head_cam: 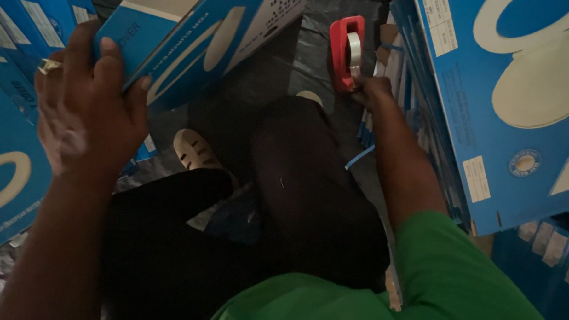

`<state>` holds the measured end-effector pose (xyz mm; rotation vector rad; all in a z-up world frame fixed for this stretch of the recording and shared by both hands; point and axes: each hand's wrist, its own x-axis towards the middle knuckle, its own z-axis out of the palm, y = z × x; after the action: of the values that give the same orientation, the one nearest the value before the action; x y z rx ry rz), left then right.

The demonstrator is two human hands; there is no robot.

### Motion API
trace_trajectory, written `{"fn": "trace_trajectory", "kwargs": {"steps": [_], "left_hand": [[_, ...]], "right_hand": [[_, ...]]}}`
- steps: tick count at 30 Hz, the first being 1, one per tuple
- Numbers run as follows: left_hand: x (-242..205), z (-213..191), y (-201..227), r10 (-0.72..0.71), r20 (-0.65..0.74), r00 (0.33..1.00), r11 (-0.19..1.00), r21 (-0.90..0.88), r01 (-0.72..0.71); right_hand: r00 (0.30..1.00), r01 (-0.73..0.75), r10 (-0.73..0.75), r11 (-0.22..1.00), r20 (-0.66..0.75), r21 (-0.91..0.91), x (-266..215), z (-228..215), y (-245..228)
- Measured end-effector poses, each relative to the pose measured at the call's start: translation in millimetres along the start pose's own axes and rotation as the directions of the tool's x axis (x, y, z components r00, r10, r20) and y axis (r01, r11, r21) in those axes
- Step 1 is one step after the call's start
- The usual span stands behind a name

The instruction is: The person sits on the floor and repeatedly folds and tapes blue and white cardboard boxes labeled 'Water Lane Plastic Toilet Seat Cover.' They use a red handheld tape dispenser to seal the boxes and stack the finished units to the left.

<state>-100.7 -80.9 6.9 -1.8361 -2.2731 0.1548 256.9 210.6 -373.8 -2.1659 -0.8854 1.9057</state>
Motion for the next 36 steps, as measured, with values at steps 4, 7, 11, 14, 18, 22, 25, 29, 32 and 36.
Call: {"fn": "trace_trajectory", "kwargs": {"steps": [4,7,11,14,18,22,25,29,32,36], "left_hand": [[-5.7,6.5,-4.8,0.016,0.020,1.000,1.000,0.018,-0.017],[-9.2,10.5,-10.3,0.032,0.015,0.999,0.997,0.070,-0.033],[-15.6,14.7,-13.8,0.016,0.038,0.999,0.999,0.043,-0.017],[-17.0,16.4,-17.3,0.056,0.007,0.998,0.997,0.058,-0.056],[-15.5,19.9,-19.6,0.044,0.017,0.999,0.998,0.037,-0.045],[-14.9,25.3,-21.3,0.051,0.017,0.999,0.998,-0.024,-0.051],[-18.0,22.4,-21.7,0.026,0.068,0.997,1.000,-0.006,-0.025],[-19.2,22.5,-26.0,0.070,0.024,0.997,0.997,0.032,-0.071],[-14.4,26.9,-28.4,0.088,0.012,0.996,0.990,-0.109,-0.086],[-14.3,11.4,-14.7,0.011,0.061,0.998,0.999,-0.043,-0.008]], "right_hand": [[0.984,0.077,-0.098,0.987,0.147,0.142,11.4,-15.6,30.9],[0.892,0.185,-0.322,0.900,0.317,0.394,30.9,-27.5,56.7],[0.906,0.177,-0.300,0.910,0.298,0.376,60.3,-30.5,92.8],[0.907,0.162,-0.282,0.919,0.314,0.360,73.4,-37.2,118.2],[0.897,0.166,-0.292,0.918,0.331,0.361,81.3,-35.8,119.8],[0.900,0.121,-0.266,0.914,0.345,0.388,72.1,-33.0,123.2],[0.929,0.113,-0.214,0.941,0.302,0.320,59.4,-33.5,122.0],[0.929,0.039,-0.193,0.900,0.317,0.433,60.8,-17.7,121.4],[0.926,0.182,-0.286,0.910,0.245,0.372,78.5,-7.2,125.1],[0.922,0.313,-0.379,0.620,0.074,-0.719,77.3,-5.4,121.8]]}}
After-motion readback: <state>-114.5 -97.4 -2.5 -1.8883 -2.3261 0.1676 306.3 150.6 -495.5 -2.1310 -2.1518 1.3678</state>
